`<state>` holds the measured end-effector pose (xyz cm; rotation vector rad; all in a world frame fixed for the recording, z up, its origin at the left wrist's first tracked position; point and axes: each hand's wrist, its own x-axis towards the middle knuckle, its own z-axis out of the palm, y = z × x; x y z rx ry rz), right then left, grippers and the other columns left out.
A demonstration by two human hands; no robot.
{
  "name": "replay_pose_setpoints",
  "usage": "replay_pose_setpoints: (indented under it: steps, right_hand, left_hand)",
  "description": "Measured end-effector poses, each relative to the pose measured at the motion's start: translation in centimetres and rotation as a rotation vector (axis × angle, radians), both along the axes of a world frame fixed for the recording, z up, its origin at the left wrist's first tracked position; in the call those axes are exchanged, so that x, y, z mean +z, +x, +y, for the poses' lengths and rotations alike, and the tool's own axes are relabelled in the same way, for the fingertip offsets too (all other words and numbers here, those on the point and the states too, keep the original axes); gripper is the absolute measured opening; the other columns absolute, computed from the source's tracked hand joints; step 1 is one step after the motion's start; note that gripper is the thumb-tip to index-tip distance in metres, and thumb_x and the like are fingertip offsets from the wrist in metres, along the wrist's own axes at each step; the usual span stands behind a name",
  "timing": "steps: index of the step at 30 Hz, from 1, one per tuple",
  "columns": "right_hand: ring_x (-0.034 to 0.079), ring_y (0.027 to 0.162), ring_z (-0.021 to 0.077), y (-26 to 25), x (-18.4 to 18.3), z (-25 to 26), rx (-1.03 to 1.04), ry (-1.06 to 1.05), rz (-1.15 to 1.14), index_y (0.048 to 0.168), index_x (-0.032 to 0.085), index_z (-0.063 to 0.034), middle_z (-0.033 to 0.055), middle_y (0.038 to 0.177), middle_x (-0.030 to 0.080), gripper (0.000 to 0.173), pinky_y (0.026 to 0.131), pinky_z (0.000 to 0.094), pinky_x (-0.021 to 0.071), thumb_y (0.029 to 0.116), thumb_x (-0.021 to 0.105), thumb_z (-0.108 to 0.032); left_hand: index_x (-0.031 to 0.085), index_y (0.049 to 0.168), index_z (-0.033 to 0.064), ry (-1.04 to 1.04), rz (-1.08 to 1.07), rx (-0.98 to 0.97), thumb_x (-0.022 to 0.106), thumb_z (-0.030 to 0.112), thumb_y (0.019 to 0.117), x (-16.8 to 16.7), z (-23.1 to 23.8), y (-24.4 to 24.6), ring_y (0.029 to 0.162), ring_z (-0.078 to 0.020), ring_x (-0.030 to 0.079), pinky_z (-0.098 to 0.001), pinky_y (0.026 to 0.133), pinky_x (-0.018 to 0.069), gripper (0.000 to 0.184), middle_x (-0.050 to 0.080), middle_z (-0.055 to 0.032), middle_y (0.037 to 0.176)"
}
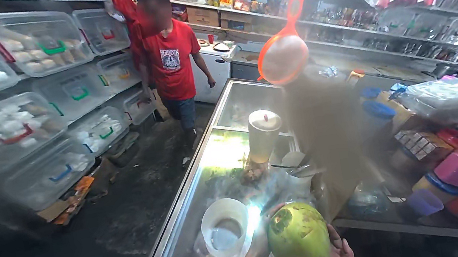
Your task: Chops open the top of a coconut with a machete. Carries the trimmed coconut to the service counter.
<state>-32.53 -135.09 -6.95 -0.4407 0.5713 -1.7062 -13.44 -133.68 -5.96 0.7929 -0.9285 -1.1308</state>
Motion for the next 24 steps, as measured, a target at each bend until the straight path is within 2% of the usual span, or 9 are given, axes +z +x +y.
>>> replay_pose_setpoints:
  steps: [2, 6, 8, 12, 17, 24]
  right_hand:
    - [0.071, 0.108, 0.0154, 0.0, 0.0, 0.0, 0.005, -0.004, -0.016, 0.110, 0.072, -0.0074, 0.0026, 0.109, 0.077, 0.056, 0.095, 0.0333, 0.0573, 0.1062, 0.024, -0.035]
    - [0.072, 0.107, 0.0167, 0.1, -0.2, -0.2, 0.002, -0.026, -0.072, 0.109, 0.072, -0.0065, 0.0042, 0.109, 0.077, 0.054, 0.094, 0.0338, 0.0580, 0.1056, 0.027, -0.036]
    - [0.072, 0.107, 0.0171, 0.1, -0.5, -0.2, -0.023, -0.021, -0.055, 0.108, 0.072, -0.0056, 0.0042, 0.109, 0.077, 0.055, 0.094, 0.0341, 0.0579, 0.1057, 0.027, -0.037]
    - [0.071, 0.107, 0.0161, 0.0, -1.0, -0.5, -0.055, -0.034, 0.018, 0.108, 0.071, -0.0052, 0.0049, 0.109, 0.076, 0.052, 0.094, 0.0330, 0.0577, 0.1038, 0.028, -0.034]
    - [0.073, 0.104, 0.0167, 0.2, -0.5, -0.5, -0.085, 0.001, 0.023, 0.104, 0.071, -0.0037, 0.0059, 0.108, 0.077, 0.051, 0.090, 0.0330, 0.0592, 0.1033, 0.028, -0.031]
    - [0.072, 0.106, 0.0179, 0.2, -0.7, -0.6, -0.052, -0.018, -0.005, 0.106, 0.073, -0.0048, 0.0066, 0.110, 0.076, 0.053, 0.093, 0.0340, 0.0585, 0.1040, 0.028, -0.033]
  left_hand:
    - [0.062, 0.137, -0.0020, -0.010, 0.011, 0.000, 0.024, 0.047, 0.1067, -0.6, -0.1, 0.0, 0.126, -0.0201, 0.062, -0.0389, 0.112, 0.0467, 0.069, 0.067, -0.0145, 0.134]
    - [0.061, 0.136, -0.0023, 0.003, -0.008, 0.000, 0.022, 0.040, 0.1068, 0.2, 0.2, 0.0, 0.124, -0.0168, 0.063, -0.0354, 0.111, 0.0472, 0.065, 0.068, -0.0120, 0.132]
    - [0.061, 0.135, -0.0029, 0.004, 0.000, 0.004, 0.020, 0.037, 0.1057, 0.0, 0.0, -0.1, 0.127, -0.0174, 0.061, -0.0359, 0.112, 0.0459, 0.065, 0.066, -0.0136, 0.134]
    - [0.063, 0.136, 0.0001, -0.005, 0.033, -0.001, 0.024, 0.051, 0.1058, -0.9, -0.1, -0.2, 0.126, -0.0194, 0.063, -0.0379, 0.111, 0.0480, 0.071, 0.067, -0.0132, 0.134]
    - [0.063, 0.136, -0.0004, 0.011, 0.046, 0.008, 0.023, 0.043, 0.1054, -0.7, 0.0, -0.2, 0.124, -0.0199, 0.064, -0.0374, 0.110, 0.0488, 0.066, 0.068, -0.0132, 0.133]
    - [0.063, 0.136, 0.0004, 0.001, 0.021, 0.016, 0.027, 0.048, 0.1061, -1.0, -0.1, -0.1, 0.124, -0.0203, 0.064, -0.0375, 0.109, 0.0493, 0.067, 0.068, -0.0122, 0.134]
